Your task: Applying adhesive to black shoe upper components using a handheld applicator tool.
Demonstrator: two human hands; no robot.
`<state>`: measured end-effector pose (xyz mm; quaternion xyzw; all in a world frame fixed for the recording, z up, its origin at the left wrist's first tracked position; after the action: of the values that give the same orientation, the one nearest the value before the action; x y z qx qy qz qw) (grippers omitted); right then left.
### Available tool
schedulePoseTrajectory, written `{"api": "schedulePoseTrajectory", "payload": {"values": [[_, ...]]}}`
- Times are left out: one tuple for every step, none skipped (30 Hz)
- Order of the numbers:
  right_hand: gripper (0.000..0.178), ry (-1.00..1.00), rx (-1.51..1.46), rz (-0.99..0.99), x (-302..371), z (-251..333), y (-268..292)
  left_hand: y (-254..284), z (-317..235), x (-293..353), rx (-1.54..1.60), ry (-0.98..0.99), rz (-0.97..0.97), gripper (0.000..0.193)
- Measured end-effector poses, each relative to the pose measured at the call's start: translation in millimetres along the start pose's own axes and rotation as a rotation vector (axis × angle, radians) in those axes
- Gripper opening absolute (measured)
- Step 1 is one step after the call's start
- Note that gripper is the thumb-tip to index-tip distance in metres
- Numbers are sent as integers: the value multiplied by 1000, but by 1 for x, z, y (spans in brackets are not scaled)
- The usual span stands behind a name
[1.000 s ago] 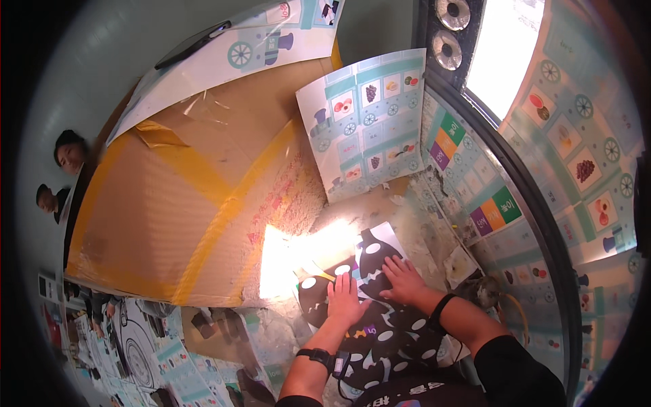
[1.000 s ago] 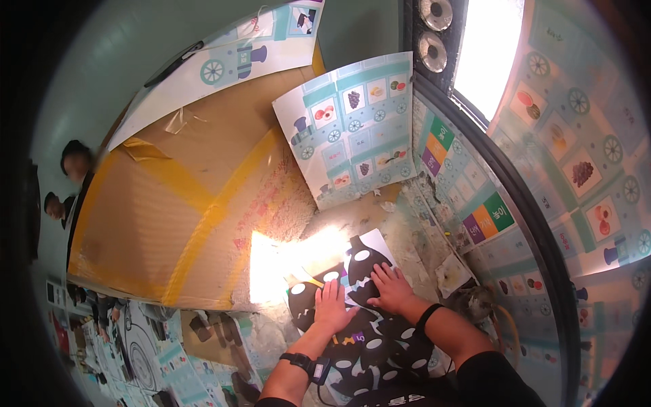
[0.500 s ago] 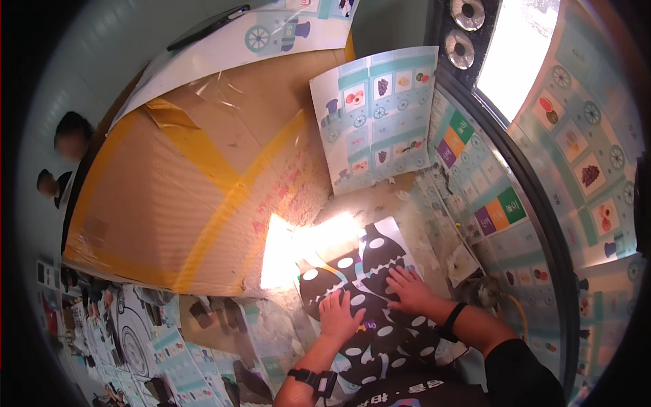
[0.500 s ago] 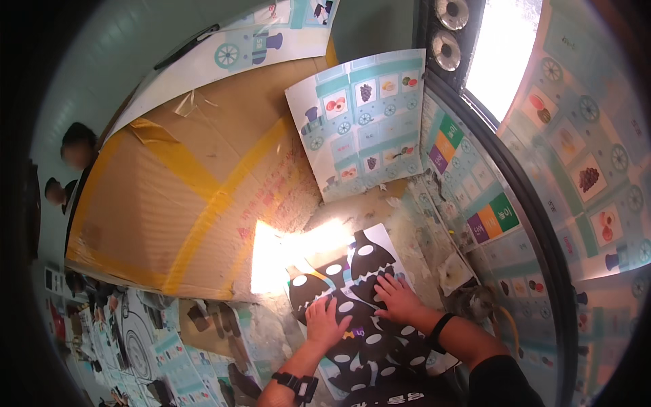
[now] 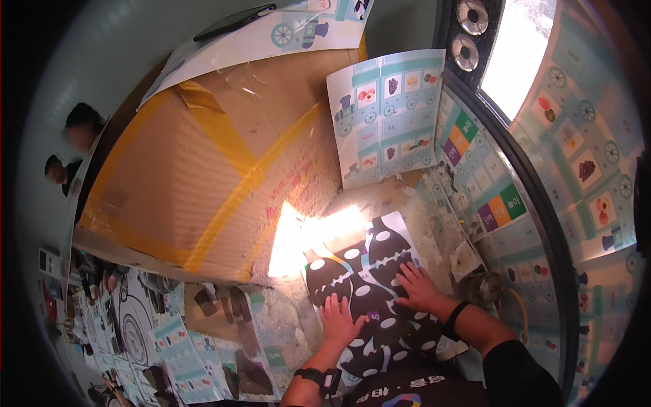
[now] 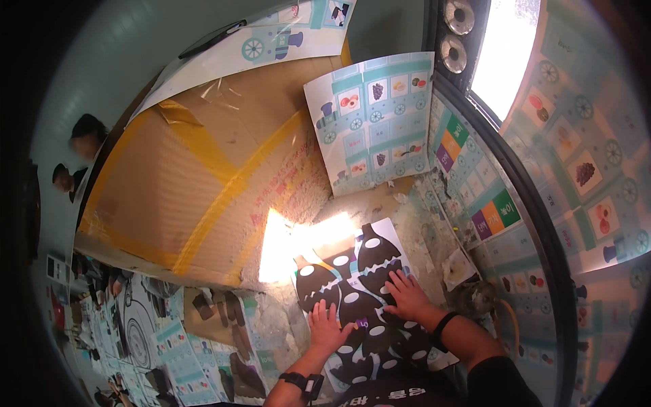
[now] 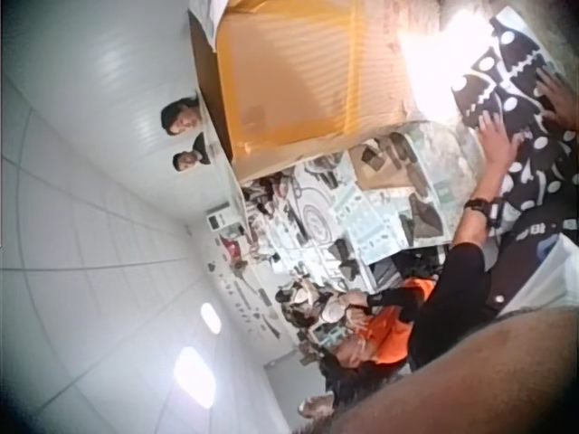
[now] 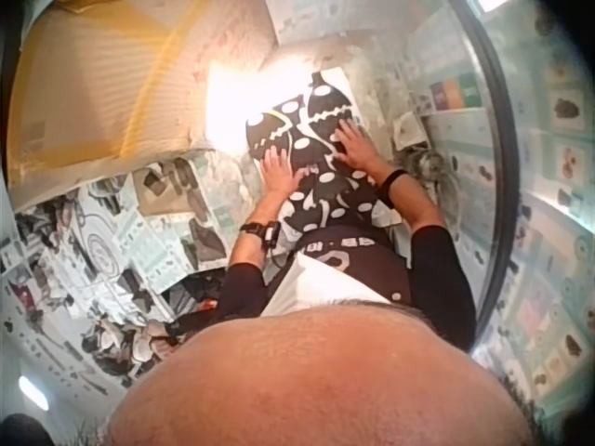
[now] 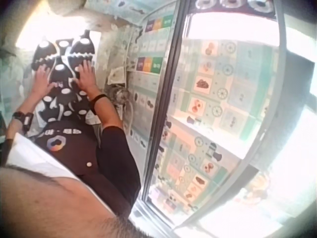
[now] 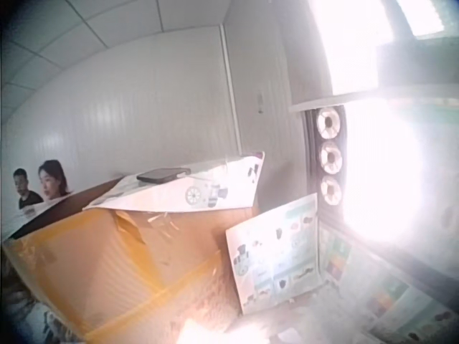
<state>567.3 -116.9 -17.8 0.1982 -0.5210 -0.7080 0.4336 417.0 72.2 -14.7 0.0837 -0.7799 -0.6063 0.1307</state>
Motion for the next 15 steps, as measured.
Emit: {"api": "schedulePoseTrajectory", "payload": {"values": [[80,13,10,10,0,6,4,-1,3,4,0,1,0,87],[81,25,19,20,0,13,5,-3,7,9,-3,4,-1,87],[81,24,18,22,-1,18,3,-3,9,12,-5,7,1,87],[80,171,43,30,1,40,-1,-4,13,14,-4,7,3,87],[80,319,68,37,7,59,-5,-4,14,15,7,-16,-2,87],[80,320,69,36,10,61,-12,-2,12,14,18,-38,-12,87],[80,341,86,38,12,66,-21,0,12,13,17,-38,-15,87],[80,362,104,40,14,70,-28,0,11,11,11,-44,-1,87],[79,349,137,40,17,70,-29,0,10,11,6,-50,14,87],[79,352,138,38,19,71,-31,2,10,11,5,-48,11,87],[80,346,141,30,21,72,-33,5,10,11,-6,-45,0,86],[80,340,142,23,27,73,-36,7,9,14,-16,-43,-9,86],[80,343,142,21,35,75,-39,6,9,22,-18,-41,-11,86],[81,330,118,32,45,76,-44,5,4,36,10,-84,-34,84],[81,328,111,19,33,72,-41,8,5,29,28,-130,-86,82]]}}
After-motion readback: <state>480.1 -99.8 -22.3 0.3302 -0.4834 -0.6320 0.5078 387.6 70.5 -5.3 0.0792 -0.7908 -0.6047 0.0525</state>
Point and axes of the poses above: each hand's wrist, its own x-axis away from the middle knuckle, its own y-axis out of the back of the hand, z = x × y, the point moved 10 cm from there along -x, towards the middle knuckle, and after that the axes turned 3 degrees about -x, right-handed, at the moved point
